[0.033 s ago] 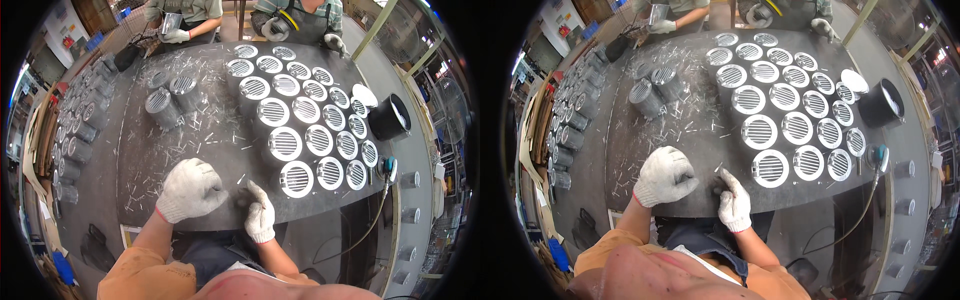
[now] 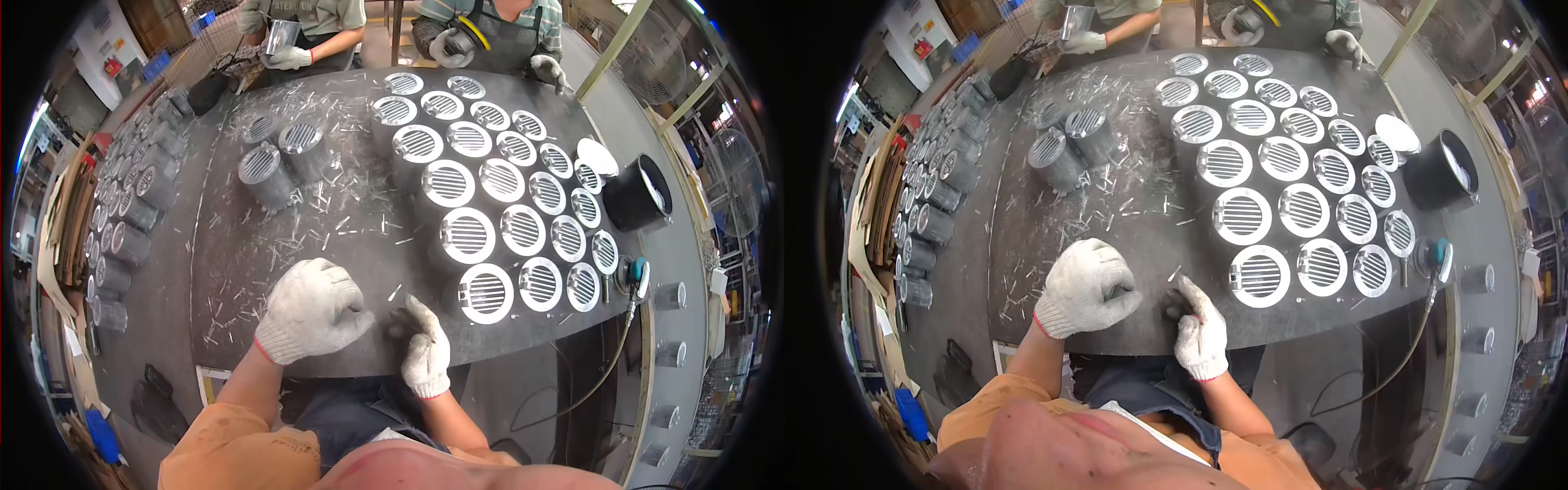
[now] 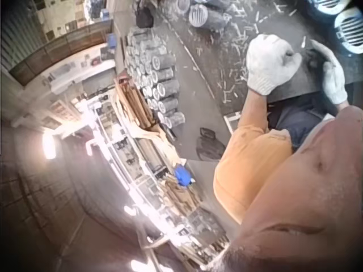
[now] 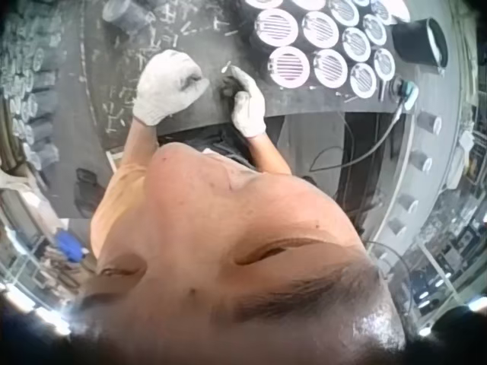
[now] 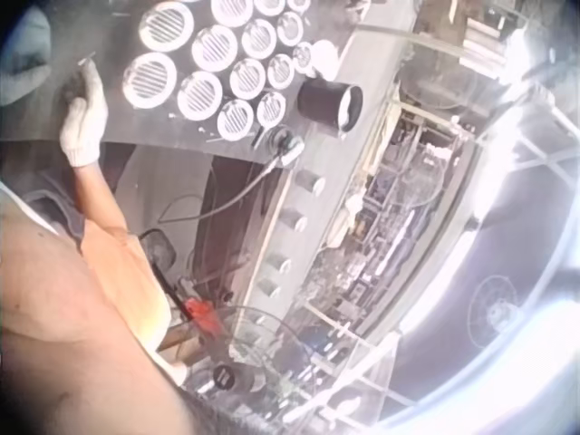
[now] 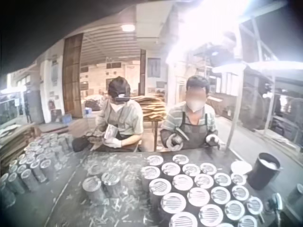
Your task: Manually scraping and cleaning burrs from circular metal vent covers using a small hand tool.
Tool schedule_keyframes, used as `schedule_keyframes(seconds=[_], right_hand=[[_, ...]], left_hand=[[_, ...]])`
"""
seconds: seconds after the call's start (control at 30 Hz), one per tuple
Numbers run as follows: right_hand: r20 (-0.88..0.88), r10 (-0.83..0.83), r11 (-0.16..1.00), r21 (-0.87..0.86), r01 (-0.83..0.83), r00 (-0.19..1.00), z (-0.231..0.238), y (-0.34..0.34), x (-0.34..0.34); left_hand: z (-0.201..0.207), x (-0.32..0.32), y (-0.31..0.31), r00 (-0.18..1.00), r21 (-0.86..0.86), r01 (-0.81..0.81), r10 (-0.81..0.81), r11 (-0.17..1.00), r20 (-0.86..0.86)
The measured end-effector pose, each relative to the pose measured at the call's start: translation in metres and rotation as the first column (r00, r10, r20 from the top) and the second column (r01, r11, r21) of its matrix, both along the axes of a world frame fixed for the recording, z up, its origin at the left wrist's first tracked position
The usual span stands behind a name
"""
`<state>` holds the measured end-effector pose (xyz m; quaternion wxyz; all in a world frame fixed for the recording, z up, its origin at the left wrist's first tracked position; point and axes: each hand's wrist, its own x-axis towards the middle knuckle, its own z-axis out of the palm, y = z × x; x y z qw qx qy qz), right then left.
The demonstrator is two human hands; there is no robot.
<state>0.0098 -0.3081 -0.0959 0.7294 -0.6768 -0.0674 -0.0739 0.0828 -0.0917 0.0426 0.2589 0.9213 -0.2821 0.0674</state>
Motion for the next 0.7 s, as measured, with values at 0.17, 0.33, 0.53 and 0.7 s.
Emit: schedule_keyframes(seconds=[0.17, 0.33, 0.53, 0.7], right_hand=[[-0.117, 0.021, 0.991, 0.13, -0.006, 0.993, -0.012, 0.0, -0.006], [-0.162, 0.016, 0.986, 0.168, 0.011, 0.987, -0.008, -0.004, -0.006], [-0.257, 0.046, 0.962, 0.271, 0.026, 0.965, -0.004, -0.007, -0.005], [-0.162, 0.045, 0.926, 0.376, 0.02, 0.986, -0.011, -0.01, -0.01]], left_hand=[[-0.001, 0.0, 0.0, 1.0, 0.023, 0.008, -0.008, 1.0, -0.004], [-0.001, -0.001, -0.001, 1.0, 0.002, 0.004, -0.004, 1.0, -0.003], [-0.002, -0.002, 0.001, 1.0, 0.023, -0.001, 0.001, 1.0, 0.002], [-0.002, 0.0, 0.002, 1.0, 0.027, 0.001, -0.001, 1.0, 0.01]])
